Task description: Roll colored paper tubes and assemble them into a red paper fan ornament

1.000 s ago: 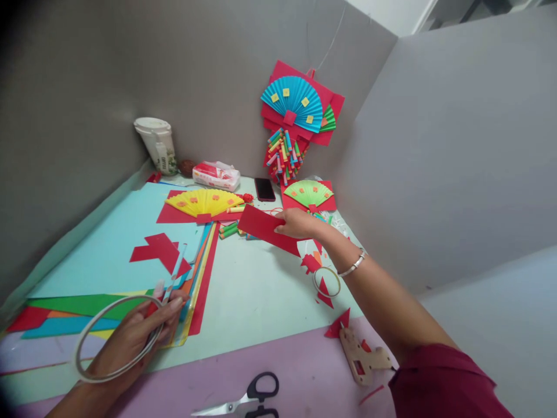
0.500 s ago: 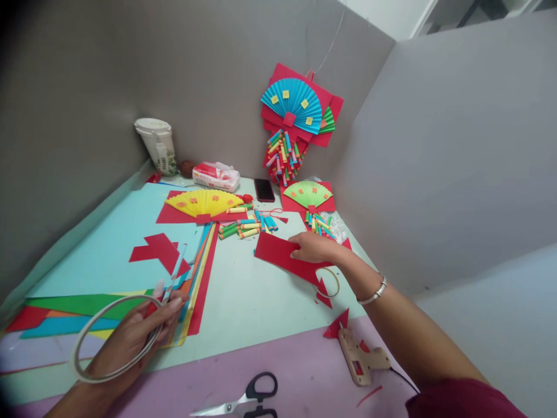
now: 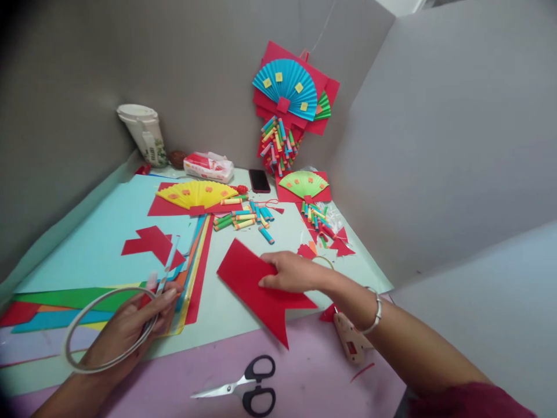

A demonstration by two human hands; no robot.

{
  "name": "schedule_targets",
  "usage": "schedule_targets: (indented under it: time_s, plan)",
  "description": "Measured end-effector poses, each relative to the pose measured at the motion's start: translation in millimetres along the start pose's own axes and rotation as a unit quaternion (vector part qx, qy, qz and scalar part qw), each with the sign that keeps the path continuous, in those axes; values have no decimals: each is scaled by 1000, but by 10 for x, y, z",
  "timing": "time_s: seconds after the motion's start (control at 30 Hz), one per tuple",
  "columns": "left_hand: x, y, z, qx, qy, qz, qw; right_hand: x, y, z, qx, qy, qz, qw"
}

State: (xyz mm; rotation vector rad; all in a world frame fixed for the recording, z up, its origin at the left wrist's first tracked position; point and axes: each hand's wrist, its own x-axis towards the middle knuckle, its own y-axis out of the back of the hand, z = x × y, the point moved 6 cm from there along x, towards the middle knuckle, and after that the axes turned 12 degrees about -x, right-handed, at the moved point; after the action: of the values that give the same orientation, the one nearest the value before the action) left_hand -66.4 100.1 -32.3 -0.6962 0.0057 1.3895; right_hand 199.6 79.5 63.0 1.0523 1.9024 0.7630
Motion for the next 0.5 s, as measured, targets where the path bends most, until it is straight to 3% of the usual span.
schedule_targets:
  time_s: [0.1, 0.2, 0.27, 0.37, 0.43, 0.5]
  plan:
    - [18, 16, -22, -10, 2, 0, 1000, -127, -98, 204, -76, -64, -2, 995]
    - [30, 13, -34, -23, 10, 4, 1000, -391, 168, 551, -159, -194, 77, 965]
    - [26, 10, -36, -35, 15, 18, 999, -589, 312, 629, -157, -240, 117, 951]
    - [11, -7, -33, -48, 16, 31, 998, -709, 182, 422, -28, -170, 115, 978]
    - [4, -14, -33, -52, 16, 32, 998, -687, -69, 229, 46, -103, 78, 991]
    - [4, -24, -38, -49, 18, 23, 998, -648, -307, 182, 58, -96, 37, 993]
